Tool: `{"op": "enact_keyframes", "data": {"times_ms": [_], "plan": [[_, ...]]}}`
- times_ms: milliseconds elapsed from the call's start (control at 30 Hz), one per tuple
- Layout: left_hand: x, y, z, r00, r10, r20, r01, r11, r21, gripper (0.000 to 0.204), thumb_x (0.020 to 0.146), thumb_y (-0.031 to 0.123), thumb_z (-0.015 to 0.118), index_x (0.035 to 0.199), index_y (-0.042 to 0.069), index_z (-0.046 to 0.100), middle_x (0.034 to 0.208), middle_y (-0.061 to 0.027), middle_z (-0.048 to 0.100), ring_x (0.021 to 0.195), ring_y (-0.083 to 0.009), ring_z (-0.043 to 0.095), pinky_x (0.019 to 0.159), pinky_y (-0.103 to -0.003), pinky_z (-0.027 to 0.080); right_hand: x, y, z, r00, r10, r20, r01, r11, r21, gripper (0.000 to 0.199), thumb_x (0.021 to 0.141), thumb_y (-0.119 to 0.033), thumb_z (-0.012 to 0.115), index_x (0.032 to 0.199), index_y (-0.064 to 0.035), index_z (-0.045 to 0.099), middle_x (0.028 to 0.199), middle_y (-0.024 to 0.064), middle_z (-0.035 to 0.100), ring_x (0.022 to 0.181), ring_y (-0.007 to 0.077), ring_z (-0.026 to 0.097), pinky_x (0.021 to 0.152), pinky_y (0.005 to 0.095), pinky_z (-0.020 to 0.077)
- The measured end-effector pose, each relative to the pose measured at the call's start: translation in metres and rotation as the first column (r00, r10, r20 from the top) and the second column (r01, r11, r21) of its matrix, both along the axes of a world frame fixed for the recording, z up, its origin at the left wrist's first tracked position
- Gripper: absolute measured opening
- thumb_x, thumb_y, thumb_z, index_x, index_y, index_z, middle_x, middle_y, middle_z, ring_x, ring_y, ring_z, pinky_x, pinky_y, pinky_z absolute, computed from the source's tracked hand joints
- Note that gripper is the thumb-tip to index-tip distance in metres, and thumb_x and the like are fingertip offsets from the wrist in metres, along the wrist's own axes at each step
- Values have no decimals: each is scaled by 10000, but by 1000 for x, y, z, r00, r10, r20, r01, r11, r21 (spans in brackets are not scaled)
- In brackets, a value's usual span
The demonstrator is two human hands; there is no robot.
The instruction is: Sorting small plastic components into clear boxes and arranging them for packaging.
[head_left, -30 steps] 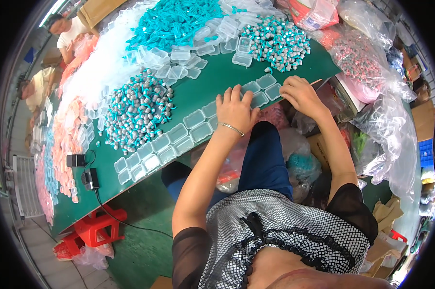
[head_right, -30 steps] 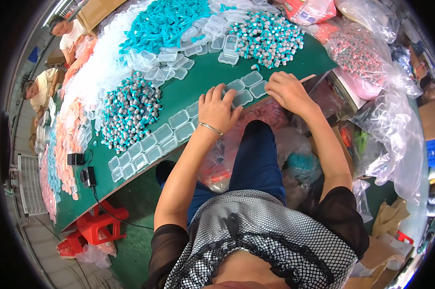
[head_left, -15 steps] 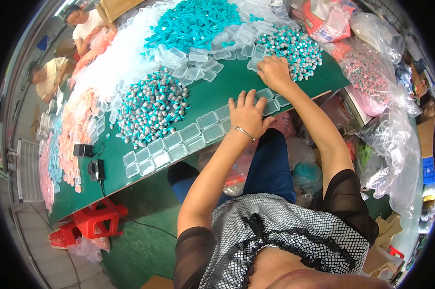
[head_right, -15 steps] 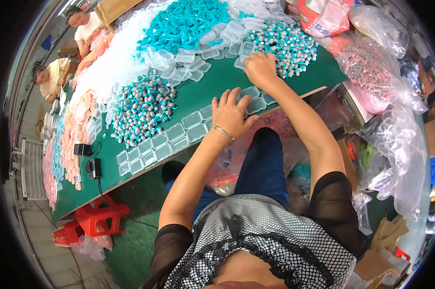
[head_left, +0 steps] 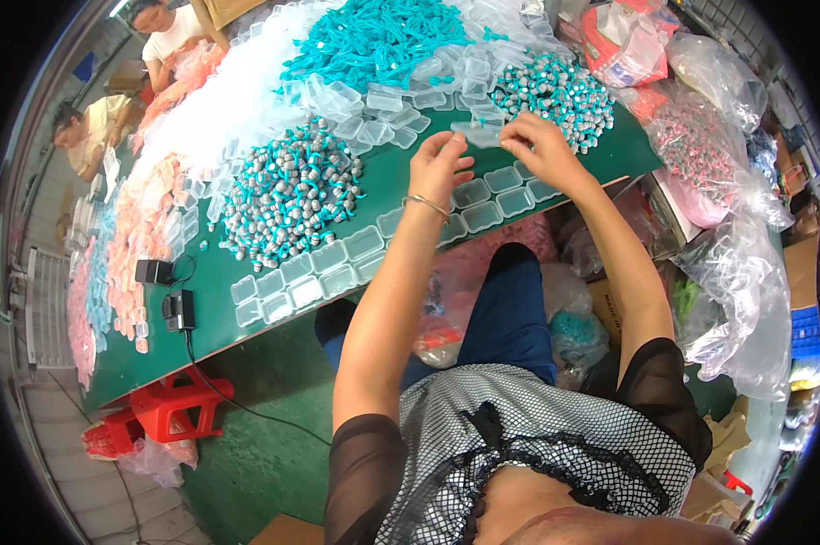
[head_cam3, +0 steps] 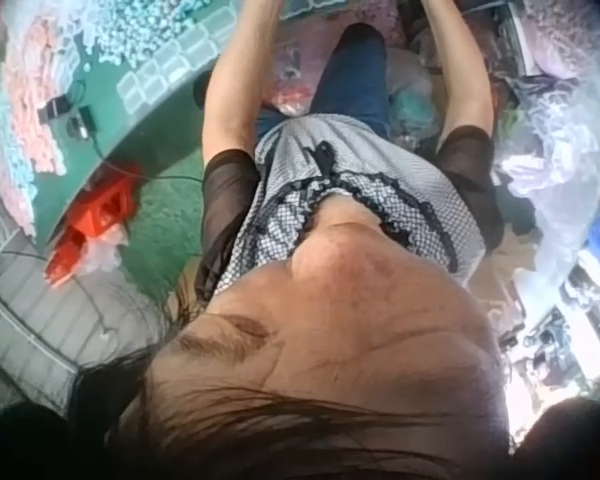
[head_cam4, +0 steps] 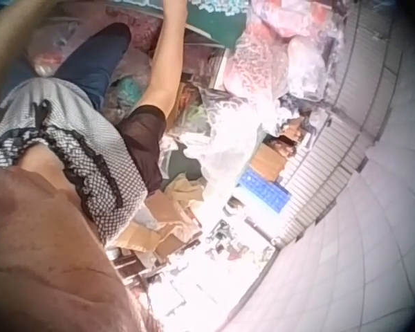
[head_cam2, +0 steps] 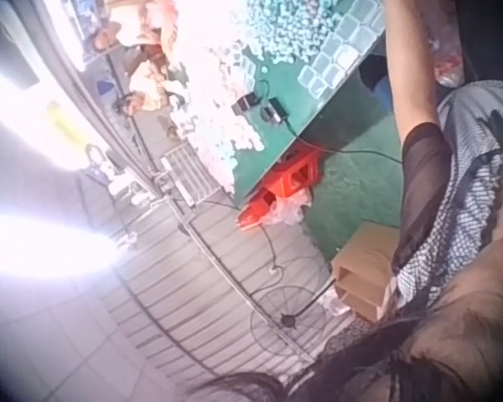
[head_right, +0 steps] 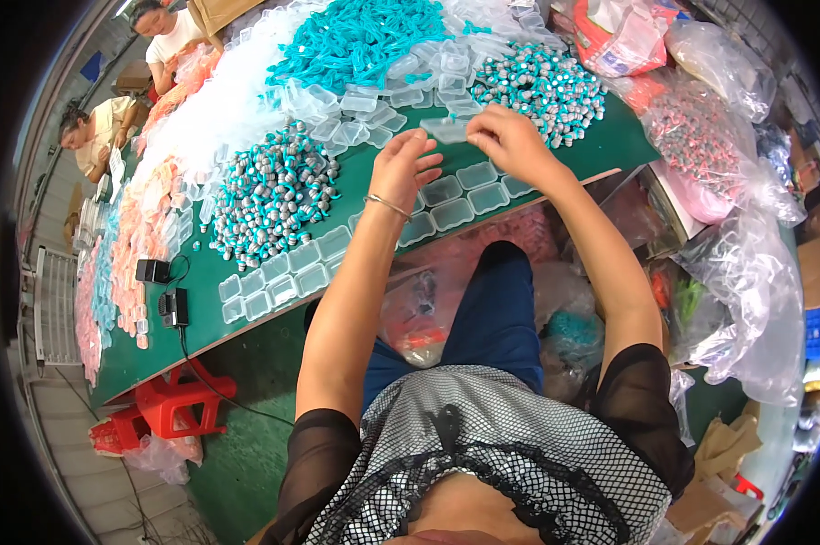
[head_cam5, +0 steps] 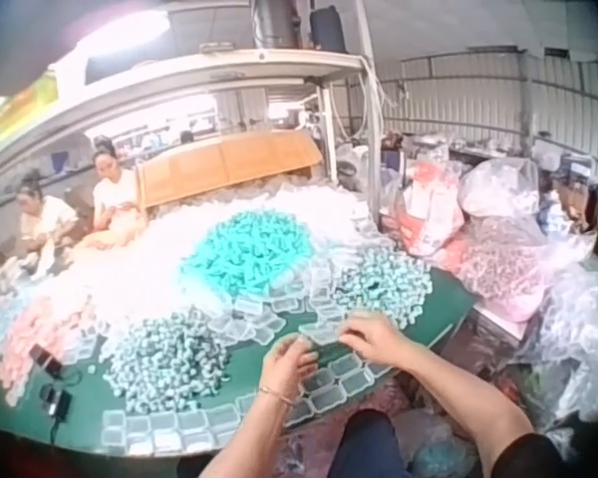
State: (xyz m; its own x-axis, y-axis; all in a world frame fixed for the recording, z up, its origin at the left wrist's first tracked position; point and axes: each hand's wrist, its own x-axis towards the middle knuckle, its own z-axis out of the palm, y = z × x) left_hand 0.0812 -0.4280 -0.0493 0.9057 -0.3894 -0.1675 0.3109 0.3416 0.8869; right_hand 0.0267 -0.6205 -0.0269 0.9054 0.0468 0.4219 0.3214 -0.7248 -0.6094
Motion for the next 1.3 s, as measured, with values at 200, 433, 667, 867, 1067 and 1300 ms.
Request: {"op": "enact_keyframes", "data": {"times_ms": [200,433,667,867,1067,1300], "plan": [[5,-2,-10,997,-82,-3,82,994,-74,491,826,139,696,1235,-24,481,987,-127,644,759,-205,664,571,-306,546,-31,17,3,945,168,282,-72,944,-323,116,791,-86,682,872,-44,611,816,82,552,761,281,579,653,373,463],[0,0,1,980,-196,46,191,978,89,419,851,62,629,1245,-9,507,938,-117,669,713,-159,637,579,-281,512,-25,6,3,987,79,137,-90,993,81,190,865,-45,575,1045,-48,636,968,78,600,829,190,589,703,304,476],[9,3,4,891,-430,147,371,875,310,351,878,100,568,1216,7,554,938,-63,672,682,-96,563,561,-231,428,-16,-9,4,926,378,13,-378,925,46,332,799,29,565,1112,-58,632,1080,82,592,918,193,595,789,301,480],[21,0,9,747,-640,180,507,723,470,323,899,178,550,1198,60,592,925,-5,670,693,-67,541,596,-211,407,-42,-7,8,941,332,-63,-330,943,32,341,743,25,646,1076,-52,640,1049,94,598,937,238,601,778,327,490],[22,-27,17,580,-791,195,658,595,461,305,900,202,563,1165,69,635,904,7,670,718,-50,541,605,-199,398,-72,-18,8,953,275,124,-242,943,-229,255,759,-29,686,1007,-49,631,1091,101,598,987,284,585,823,381,482],[25,-63,19,479,-866,143,727,483,488,314,884,196,578,1155,63,661,902,18,676,714,-36,529,599,-194,385,-84,-35,17,947,258,192,-185,925,-333,210,763,-43,693,961,-43,622,1124,96,608,987,282,591,805,388,486]]}}
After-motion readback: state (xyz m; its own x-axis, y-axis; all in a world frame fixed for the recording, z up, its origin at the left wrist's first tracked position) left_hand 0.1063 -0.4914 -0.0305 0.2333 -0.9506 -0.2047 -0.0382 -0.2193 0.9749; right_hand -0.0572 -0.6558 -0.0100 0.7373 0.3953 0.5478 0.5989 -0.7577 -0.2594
